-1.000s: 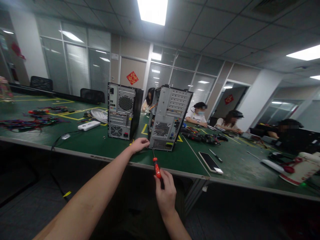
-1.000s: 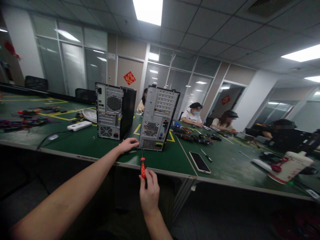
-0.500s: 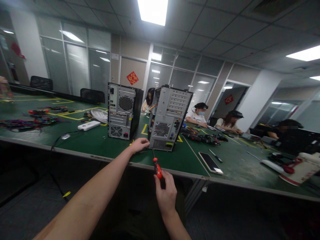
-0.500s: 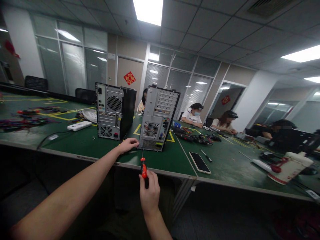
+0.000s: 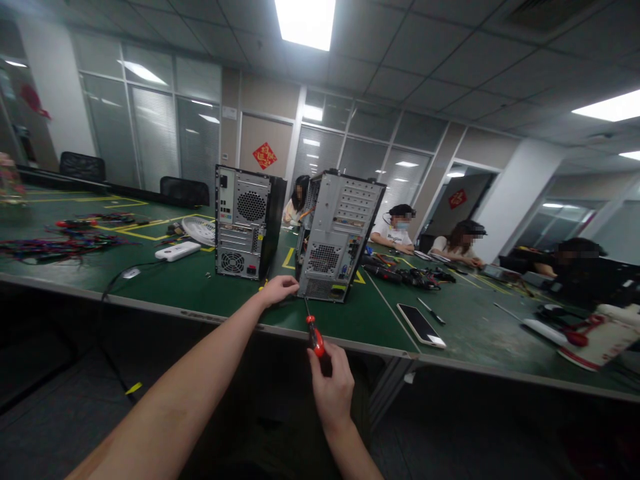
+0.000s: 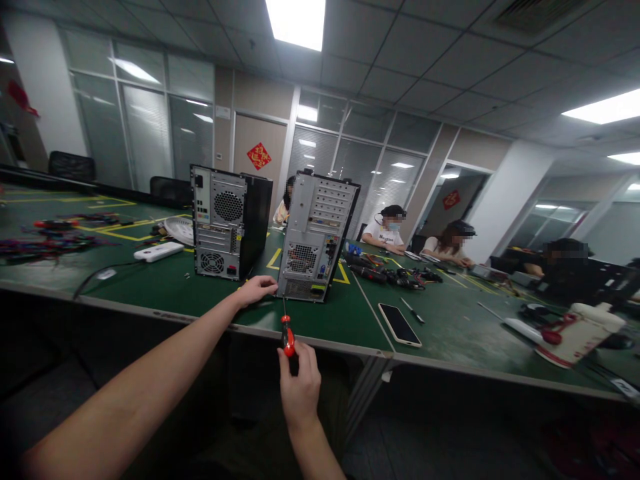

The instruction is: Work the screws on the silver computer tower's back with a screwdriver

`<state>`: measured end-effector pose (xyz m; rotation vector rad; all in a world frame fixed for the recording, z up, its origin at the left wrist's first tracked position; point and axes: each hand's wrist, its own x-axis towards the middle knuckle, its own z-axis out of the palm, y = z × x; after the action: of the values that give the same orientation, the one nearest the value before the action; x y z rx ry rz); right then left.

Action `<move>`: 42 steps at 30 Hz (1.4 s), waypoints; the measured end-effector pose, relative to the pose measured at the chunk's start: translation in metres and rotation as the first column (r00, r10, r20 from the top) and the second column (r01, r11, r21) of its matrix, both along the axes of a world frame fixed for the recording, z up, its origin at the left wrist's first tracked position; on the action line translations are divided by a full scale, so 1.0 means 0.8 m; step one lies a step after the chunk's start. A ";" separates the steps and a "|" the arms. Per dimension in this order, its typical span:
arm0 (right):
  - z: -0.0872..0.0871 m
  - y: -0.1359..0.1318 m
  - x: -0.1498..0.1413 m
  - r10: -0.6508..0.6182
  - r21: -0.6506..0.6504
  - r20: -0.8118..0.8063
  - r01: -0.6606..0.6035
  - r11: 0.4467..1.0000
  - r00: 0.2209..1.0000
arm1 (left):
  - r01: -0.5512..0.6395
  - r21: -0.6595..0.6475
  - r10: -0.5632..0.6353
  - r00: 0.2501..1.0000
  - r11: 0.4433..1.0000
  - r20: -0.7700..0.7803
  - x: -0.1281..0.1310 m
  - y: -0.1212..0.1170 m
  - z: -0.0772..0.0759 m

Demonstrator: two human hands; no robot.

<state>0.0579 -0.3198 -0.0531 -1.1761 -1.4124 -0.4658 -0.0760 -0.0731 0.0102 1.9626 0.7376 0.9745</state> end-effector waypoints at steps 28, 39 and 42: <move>-0.003 0.001 0.001 -0.024 -0.012 0.010 0.024 1.000 1.000 | 0.021 -0.012 -0.020 1.000 1.000 0.017 0.000 0.004 -0.003; -0.004 0.001 0.001 -0.019 -0.018 0.072 0.021 1.000 0.997 | 0.007 -0.006 -0.007 1.000 1.000 0.011 0.001 0.003 -0.002; -0.003 0.000 0.000 -0.024 -0.022 0.027 0.024 0.999 0.999 | 0.014 -0.018 -0.014 1.000 1.000 0.027 0.001 0.001 -0.001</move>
<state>0.0578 -0.3194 -0.0554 -1.2102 -1.4309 -0.4852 -0.0751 -0.0720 0.0098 1.9332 0.7141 0.9809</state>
